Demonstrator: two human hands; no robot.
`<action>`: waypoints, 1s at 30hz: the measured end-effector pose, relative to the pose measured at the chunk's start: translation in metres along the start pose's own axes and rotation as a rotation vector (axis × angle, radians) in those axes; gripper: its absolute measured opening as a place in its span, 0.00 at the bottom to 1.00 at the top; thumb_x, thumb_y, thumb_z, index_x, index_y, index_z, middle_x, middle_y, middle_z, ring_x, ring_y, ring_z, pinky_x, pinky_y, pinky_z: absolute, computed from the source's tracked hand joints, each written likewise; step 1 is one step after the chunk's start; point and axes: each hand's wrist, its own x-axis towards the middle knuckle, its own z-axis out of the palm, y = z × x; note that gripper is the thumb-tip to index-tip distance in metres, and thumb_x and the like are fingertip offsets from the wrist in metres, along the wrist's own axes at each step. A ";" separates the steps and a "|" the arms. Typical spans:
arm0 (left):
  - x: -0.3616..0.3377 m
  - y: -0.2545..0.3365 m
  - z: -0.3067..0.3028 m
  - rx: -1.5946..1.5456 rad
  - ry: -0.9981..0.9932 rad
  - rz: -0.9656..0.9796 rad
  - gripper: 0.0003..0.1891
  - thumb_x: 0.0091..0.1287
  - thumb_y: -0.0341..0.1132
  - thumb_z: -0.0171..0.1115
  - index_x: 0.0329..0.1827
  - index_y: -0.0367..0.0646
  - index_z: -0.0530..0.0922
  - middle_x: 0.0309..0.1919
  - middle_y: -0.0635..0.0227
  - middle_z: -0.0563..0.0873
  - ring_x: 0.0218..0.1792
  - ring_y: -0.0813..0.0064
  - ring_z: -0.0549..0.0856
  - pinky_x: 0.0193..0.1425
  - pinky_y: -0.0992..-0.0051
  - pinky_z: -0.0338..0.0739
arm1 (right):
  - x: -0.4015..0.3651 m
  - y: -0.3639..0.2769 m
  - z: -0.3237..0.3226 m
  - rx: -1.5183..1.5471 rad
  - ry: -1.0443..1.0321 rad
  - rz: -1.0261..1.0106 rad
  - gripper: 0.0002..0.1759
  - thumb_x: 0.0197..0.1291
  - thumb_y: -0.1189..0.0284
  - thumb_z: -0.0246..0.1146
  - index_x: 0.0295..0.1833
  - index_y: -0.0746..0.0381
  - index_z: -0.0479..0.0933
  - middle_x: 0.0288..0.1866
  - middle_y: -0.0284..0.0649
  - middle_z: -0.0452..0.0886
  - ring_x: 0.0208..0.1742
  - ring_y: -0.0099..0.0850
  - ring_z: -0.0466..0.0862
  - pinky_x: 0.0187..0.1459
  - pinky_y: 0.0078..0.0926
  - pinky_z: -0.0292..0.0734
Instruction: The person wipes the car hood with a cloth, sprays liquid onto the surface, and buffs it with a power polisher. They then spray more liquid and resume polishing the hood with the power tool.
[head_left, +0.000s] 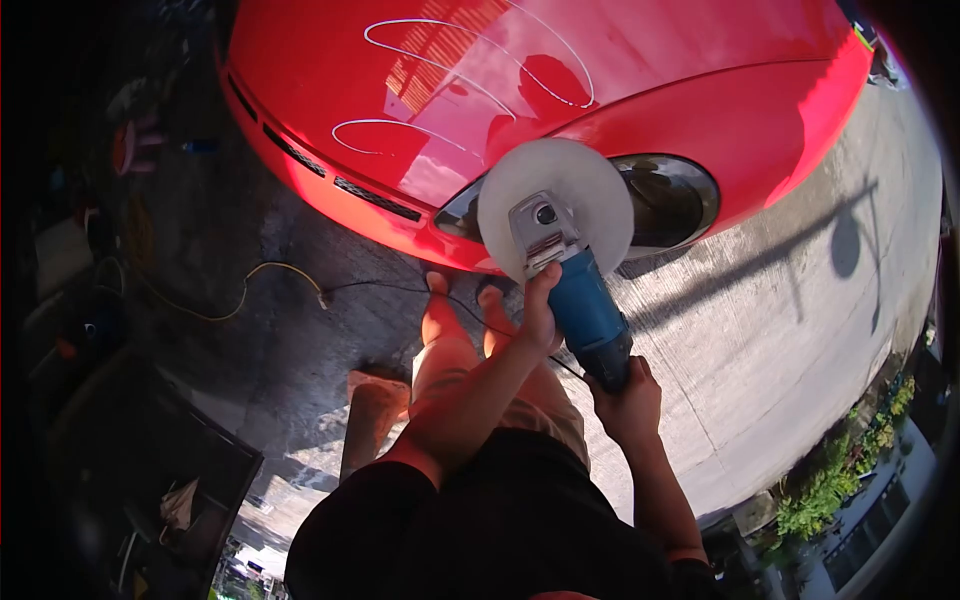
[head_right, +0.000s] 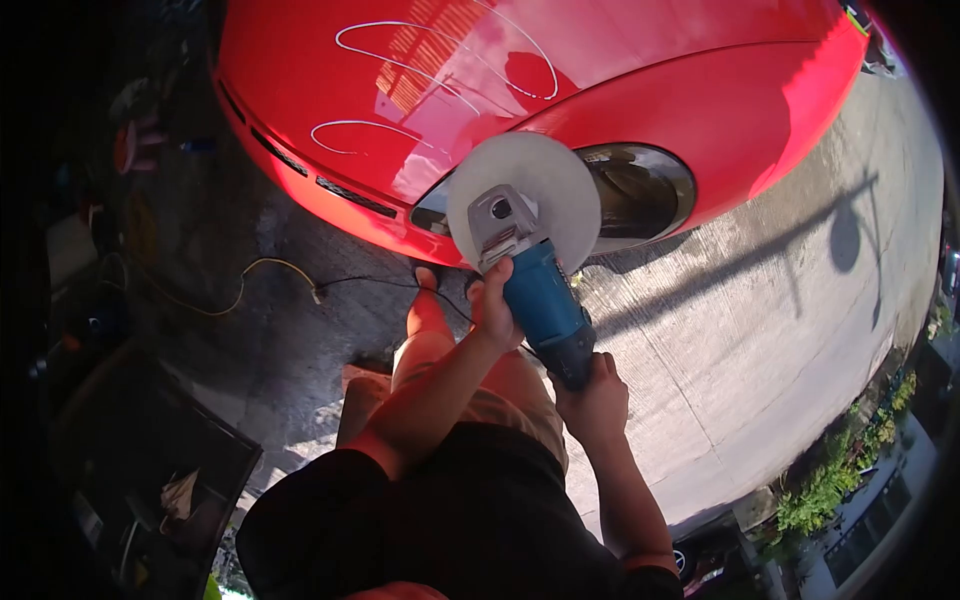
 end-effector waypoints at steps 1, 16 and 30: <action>-0.003 0.005 -0.003 0.005 0.011 0.008 0.30 0.76 0.54 0.69 0.71 0.43 0.77 0.54 0.64 0.89 0.53 0.69 0.91 0.59 0.63 0.89 | 0.003 -0.002 0.002 -0.014 -0.030 0.001 0.28 0.56 0.58 0.85 0.45 0.68 0.79 0.41 0.57 0.87 0.42 0.61 0.91 0.41 0.54 0.85; -0.097 0.004 -0.090 -0.028 0.199 0.007 0.41 0.75 0.67 0.59 0.74 0.37 0.76 0.58 0.53 0.88 0.56 0.57 0.90 0.62 0.56 0.88 | 0.051 0.010 0.006 0.010 -0.222 -0.465 0.36 0.73 0.45 0.71 0.67 0.67 0.79 0.70 0.57 0.82 0.71 0.54 0.83 0.66 0.50 0.82; -0.170 0.079 -0.103 0.066 0.223 0.315 0.46 0.73 0.73 0.58 0.79 0.42 0.73 0.63 0.55 0.87 0.59 0.58 0.90 0.64 0.55 0.88 | 0.335 -0.087 -0.002 -0.509 0.474 -0.769 0.20 0.75 0.57 0.65 0.58 0.60 0.72 0.94 0.50 0.56 0.94 0.62 0.49 0.86 0.75 0.44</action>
